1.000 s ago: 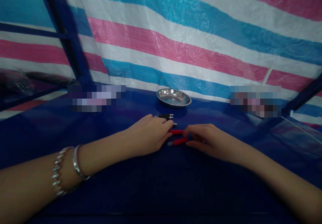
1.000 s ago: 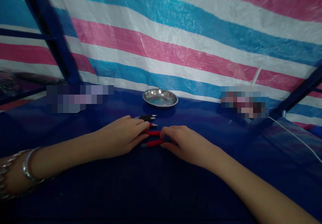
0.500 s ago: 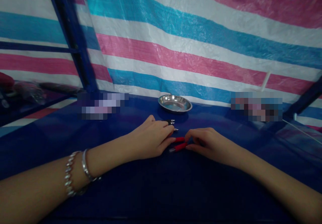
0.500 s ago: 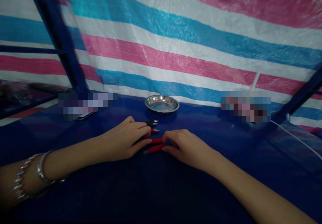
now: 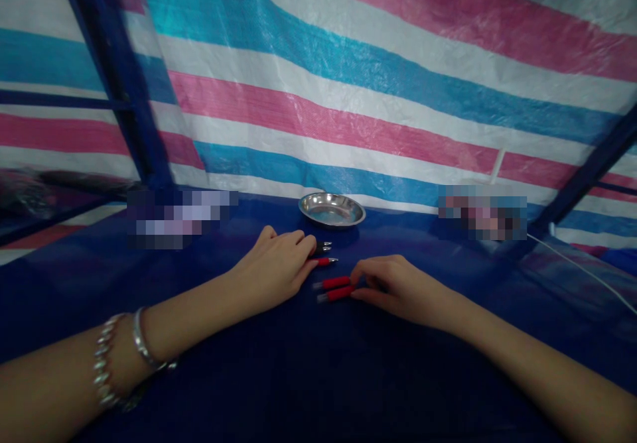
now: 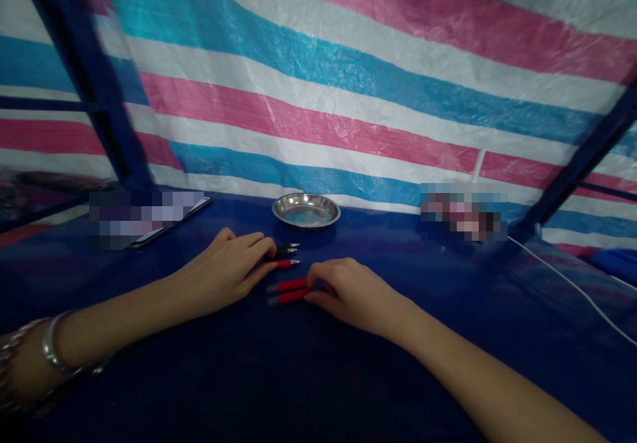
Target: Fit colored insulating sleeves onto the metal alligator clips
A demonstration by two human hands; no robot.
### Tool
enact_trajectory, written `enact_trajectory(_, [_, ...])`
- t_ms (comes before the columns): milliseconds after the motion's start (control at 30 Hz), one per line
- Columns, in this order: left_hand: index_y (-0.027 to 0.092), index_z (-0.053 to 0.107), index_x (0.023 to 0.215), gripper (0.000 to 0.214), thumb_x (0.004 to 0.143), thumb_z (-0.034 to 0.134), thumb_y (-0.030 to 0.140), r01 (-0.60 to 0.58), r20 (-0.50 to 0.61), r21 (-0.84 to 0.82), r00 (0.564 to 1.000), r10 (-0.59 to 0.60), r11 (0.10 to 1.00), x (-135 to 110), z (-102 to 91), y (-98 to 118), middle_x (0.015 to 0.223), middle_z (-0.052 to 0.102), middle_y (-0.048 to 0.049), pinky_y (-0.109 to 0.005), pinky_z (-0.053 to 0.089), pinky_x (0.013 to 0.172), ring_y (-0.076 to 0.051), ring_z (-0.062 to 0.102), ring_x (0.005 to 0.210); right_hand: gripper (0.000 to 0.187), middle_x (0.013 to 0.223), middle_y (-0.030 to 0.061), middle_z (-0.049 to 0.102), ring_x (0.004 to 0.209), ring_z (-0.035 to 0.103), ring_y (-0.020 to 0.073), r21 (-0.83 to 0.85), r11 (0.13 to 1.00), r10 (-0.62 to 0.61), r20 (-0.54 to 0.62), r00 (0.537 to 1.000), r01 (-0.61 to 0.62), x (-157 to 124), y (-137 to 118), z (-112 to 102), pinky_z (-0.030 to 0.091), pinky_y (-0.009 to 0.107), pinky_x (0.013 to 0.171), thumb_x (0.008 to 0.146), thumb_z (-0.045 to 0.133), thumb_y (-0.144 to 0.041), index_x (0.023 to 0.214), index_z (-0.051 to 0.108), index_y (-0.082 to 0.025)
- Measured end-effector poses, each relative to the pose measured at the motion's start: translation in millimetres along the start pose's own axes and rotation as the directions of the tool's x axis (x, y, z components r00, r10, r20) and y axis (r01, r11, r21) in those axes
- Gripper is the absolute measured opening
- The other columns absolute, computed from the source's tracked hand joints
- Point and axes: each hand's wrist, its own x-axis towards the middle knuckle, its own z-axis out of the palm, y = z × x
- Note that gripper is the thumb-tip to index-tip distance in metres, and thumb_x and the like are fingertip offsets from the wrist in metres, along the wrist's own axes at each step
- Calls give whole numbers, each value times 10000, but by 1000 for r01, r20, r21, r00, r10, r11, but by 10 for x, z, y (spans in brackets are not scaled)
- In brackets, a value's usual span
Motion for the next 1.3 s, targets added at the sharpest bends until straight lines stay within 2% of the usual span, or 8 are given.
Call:
enact_trajectory(300, [158, 501, 806, 210, 847, 340, 287, -29, 54, -14, 998, 30, 999, -8, -13, -1, 768, 524, -34, -313, 259, 609, -163, 480, 662, 106, 669, -18, 548, 568, 452, 75, 4, 1000, 25, -14, 1000, -25, -10, 15, 7, 286, 199, 517, 776, 514, -253, 822, 572, -177])
enact_trajectory(600, [150, 490, 800, 223, 861, 310, 265, -22, -52, -32, 998, 20, 999, -4, -65, 79, 775, 538, -36, -315, 248, 624, -161, 478, 657, 116, 608, -34, 493, 524, 417, 67, 29, 997, 65, -13, 998, -65, -11, 2, 4, 256, 192, 487, 766, 526, -278, 818, 561, -180])
enact_trajectory(1067, [147, 479, 817, 232, 866, 294, 279, -44, -73, -56, 997, 39, 997, -19, -75, 115, 767, 567, -46, -322, 257, 649, -165, 495, 668, 194, 581, -46, 476, 485, 391, 57, 43, 994, 105, -8, 994, -105, -13, -1, 4, 238, 179, 459, 721, 569, -352, 780, 513, -176])
enact_trajectory(1300, [144, 483, 820, 240, 864, 295, 289, -45, -78, -59, 996, 40, 997, -15, -75, 123, 687, 550, -29, -325, 262, 646, -151, 476, 584, 271, 540, -52, 458, 482, 418, 72, 106, 986, 131, -42, 990, -126, -6, -6, -10, 262, 187, 471, 736, 523, -438, 828, 509, -184])
